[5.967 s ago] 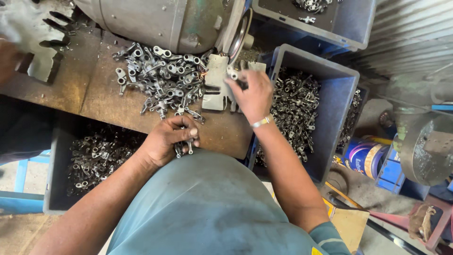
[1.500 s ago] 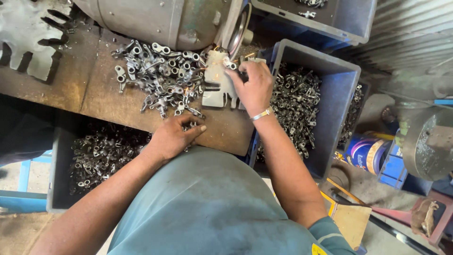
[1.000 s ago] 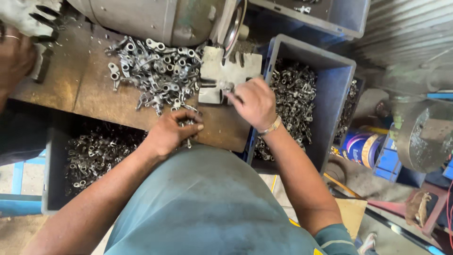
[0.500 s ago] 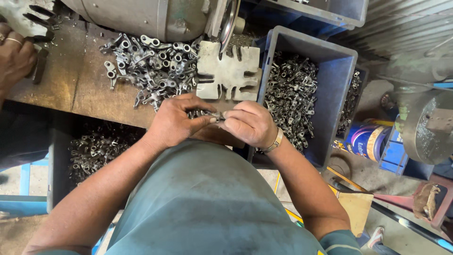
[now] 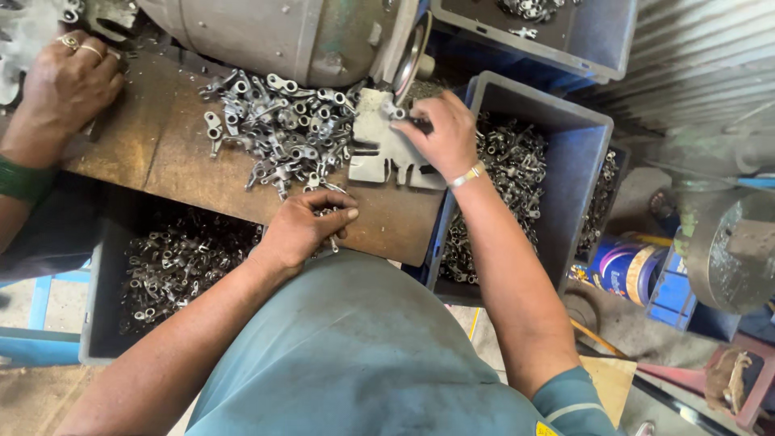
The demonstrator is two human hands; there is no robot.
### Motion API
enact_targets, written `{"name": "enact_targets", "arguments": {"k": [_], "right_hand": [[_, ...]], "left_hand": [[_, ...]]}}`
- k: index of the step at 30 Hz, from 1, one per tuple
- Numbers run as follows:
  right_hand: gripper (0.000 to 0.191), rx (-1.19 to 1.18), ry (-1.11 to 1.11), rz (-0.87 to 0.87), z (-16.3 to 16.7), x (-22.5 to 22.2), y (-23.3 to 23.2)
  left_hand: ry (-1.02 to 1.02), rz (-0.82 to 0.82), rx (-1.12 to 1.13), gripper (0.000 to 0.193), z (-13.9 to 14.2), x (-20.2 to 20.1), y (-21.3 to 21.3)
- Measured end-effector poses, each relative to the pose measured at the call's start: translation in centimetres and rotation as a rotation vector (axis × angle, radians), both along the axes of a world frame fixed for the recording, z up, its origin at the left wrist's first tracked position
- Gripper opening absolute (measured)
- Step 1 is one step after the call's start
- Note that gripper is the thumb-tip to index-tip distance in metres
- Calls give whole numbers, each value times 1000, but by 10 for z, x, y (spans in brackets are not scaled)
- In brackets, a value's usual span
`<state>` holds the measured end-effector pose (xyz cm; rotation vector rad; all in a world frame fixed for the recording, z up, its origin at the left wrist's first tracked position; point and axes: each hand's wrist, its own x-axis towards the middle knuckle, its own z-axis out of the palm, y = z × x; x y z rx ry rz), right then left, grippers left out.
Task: The person repeatedly picks small metal parts from a bin, presses them against a rotating grinding wheel to deburr edges, and places the finished parts into a second bin. The process is continuous and repetitive throughout the clip.
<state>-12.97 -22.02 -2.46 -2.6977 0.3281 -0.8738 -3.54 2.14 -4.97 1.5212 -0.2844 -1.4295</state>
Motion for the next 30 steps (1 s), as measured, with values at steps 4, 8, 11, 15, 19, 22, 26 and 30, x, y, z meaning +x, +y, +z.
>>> {"name": "enact_targets", "arguments": {"k": [4, 8, 11, 15, 19, 22, 26, 30], "right_hand": [[42, 75, 67, -115, -3, -16, 4], [34, 174, 110, -75, 5, -37, 31], [31, 316, 69, 122, 12, -44, 55], [19, 395, 63, -50, 5, -24, 71], [21, 340, 75, 126, -8, 10, 79], [30, 240, 64, 297, -13, 35, 85], [41, 199, 173, 357, -10, 56, 87], [35, 214, 318, 336, -12, 51, 88]], "left_hand": [[192, 67, -38, 25, -2, 8, 4], [462, 187, -90, 32, 3, 8, 3], [815, 260, -215, 44, 6, 6, 4], [760, 101, -290, 36, -1, 3, 11], [686, 148, -363, 24, -12, 2, 23], [735, 265, -462, 22, -15, 4, 34], [688, 298, -553, 29, -13, 9, 49], [836, 429, -499, 37, -17, 13, 58]]}}
